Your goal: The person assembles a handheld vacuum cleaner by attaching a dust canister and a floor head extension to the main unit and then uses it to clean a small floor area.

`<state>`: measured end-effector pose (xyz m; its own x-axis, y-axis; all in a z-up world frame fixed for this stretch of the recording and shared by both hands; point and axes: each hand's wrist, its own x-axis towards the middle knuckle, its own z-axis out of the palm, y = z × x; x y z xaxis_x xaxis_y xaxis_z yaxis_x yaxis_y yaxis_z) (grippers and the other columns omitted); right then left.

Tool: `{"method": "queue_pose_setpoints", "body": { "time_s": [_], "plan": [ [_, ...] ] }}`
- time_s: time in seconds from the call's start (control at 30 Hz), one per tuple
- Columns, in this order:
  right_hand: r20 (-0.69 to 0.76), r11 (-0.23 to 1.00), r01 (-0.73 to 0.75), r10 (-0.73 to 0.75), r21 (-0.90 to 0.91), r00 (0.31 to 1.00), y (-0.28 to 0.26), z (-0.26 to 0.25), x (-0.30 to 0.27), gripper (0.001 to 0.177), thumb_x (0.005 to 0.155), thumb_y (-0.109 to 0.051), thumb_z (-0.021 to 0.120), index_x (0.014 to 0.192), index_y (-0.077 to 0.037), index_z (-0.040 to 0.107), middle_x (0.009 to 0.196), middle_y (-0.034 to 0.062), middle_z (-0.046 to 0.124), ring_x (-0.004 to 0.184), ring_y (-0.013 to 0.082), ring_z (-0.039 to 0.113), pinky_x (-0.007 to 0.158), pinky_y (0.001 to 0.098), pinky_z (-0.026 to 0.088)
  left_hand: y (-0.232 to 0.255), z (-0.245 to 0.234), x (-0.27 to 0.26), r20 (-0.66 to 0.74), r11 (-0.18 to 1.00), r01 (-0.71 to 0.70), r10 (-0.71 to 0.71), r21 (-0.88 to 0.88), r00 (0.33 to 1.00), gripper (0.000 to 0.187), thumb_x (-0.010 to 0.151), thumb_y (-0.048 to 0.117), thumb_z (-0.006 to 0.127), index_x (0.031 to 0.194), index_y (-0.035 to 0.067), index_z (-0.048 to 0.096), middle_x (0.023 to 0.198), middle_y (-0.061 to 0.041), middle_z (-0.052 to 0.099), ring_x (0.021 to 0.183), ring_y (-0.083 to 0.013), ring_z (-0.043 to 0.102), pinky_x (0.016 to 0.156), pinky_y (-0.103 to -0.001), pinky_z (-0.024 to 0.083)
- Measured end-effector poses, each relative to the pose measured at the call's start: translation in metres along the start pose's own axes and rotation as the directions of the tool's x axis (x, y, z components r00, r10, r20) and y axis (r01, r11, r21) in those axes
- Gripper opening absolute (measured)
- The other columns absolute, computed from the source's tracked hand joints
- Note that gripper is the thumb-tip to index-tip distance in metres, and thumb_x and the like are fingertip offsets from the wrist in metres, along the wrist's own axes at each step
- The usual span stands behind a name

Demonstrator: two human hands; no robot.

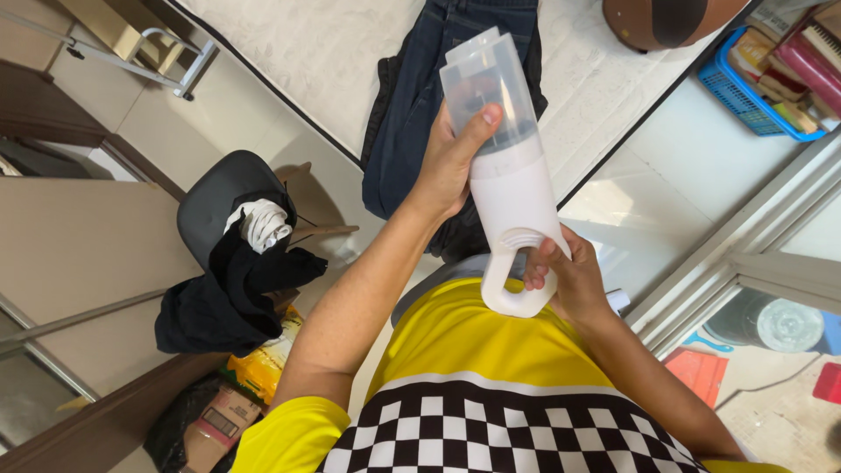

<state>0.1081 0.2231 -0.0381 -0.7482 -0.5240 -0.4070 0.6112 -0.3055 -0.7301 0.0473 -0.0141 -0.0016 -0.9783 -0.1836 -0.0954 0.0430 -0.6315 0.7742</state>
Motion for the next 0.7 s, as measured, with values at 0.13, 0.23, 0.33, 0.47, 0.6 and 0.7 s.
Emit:
{"method": "queue_pose_setpoints", "body": {
  "time_s": [0.13,0.23,0.33,0.47,0.6,0.7],
  "plan": [
    [0.042,0.999,0.001,-0.002,0.035,0.999,0.003,-0.005,-0.002,0.042,0.099,-0.035,0.069,0.114,0.004,0.06,0.068,0.0032,0.052,0.057,0.0122,0.052,0.057,0.0305,0.049,-0.002,-0.003,-0.001,0.065,0.999,0.032,-0.03,-0.024,0.997,0.065,0.094,0.04,0.078,0.139,0.003,0.049,0.122,-0.01,0.062,0.113,-0.0171,0.062,0.099,-0.035,0.054],
    [0.041,0.999,-0.022,0.02,0.038,0.999,0.001,-0.003,-0.005,0.043,0.099,-0.034,0.068,0.115,0.004,0.059,0.069,0.0037,0.053,0.057,0.0123,0.052,0.057,0.0302,0.049,-0.003,-0.007,-0.001,0.113,0.995,0.086,-0.079,-0.056,0.99,0.067,0.093,0.044,0.078,0.138,0.003,0.05,0.121,-0.009,0.062,0.114,-0.017,0.063,0.1,-0.035,0.055],
    [-0.042,1.0,-0.006,0.005,-0.012,0.999,-0.004,0.005,-0.008,0.042,0.099,-0.033,0.067,0.116,0.004,0.059,0.067,0.0036,0.052,0.056,0.0129,0.052,0.056,0.03,0.049,-0.011,-0.008,0.003,0.109,0.991,0.115,-0.108,-0.066,0.988,0.07,0.092,0.049,0.076,0.139,0.004,0.049,0.121,-0.009,0.063,0.115,-0.016,0.063,0.099,-0.034,0.055],
    [-0.166,0.995,0.044,-0.059,-0.089,0.984,-0.008,0.017,0.0,0.041,0.101,-0.032,0.066,0.12,0.004,0.06,0.072,0.0018,0.055,0.058,0.0118,0.054,0.056,0.0293,0.05,-0.045,-0.002,0.001,-0.115,0.983,0.113,-0.096,0.148,0.989,0.067,0.095,0.05,0.07,0.135,-0.001,0.052,0.115,-0.013,0.065,0.104,-0.0198,0.066,0.09,-0.036,0.057],
    [-0.207,0.881,0.072,-0.189,-0.468,0.96,0.013,0.018,0.0,0.047,0.096,-0.026,0.07,0.134,0.001,0.058,0.091,0.0076,0.066,0.072,0.014,0.063,0.066,0.0287,0.053,-0.081,-0.01,-0.019,-0.197,0.951,0.295,-0.272,0.094,0.942,0.06,0.091,0.035,0.076,0.134,0.0,0.053,0.119,-0.014,0.068,0.105,-0.0229,0.068,0.091,-0.038,0.056],
    [-0.118,0.906,0.102,-0.164,-0.411,0.979,0.031,0.013,-0.024,0.058,0.099,-0.028,0.065,0.146,-0.003,0.042,0.109,0.0098,0.067,0.093,0.0129,0.068,0.079,0.0286,0.058,-0.088,-0.031,-0.014,-0.094,0.88,0.464,-0.455,0.106,0.885,0.055,0.09,0.037,0.072,0.13,0.003,0.055,0.114,-0.015,0.068,0.1,-0.0256,0.069,0.087,-0.041,0.059]
  ]
}}
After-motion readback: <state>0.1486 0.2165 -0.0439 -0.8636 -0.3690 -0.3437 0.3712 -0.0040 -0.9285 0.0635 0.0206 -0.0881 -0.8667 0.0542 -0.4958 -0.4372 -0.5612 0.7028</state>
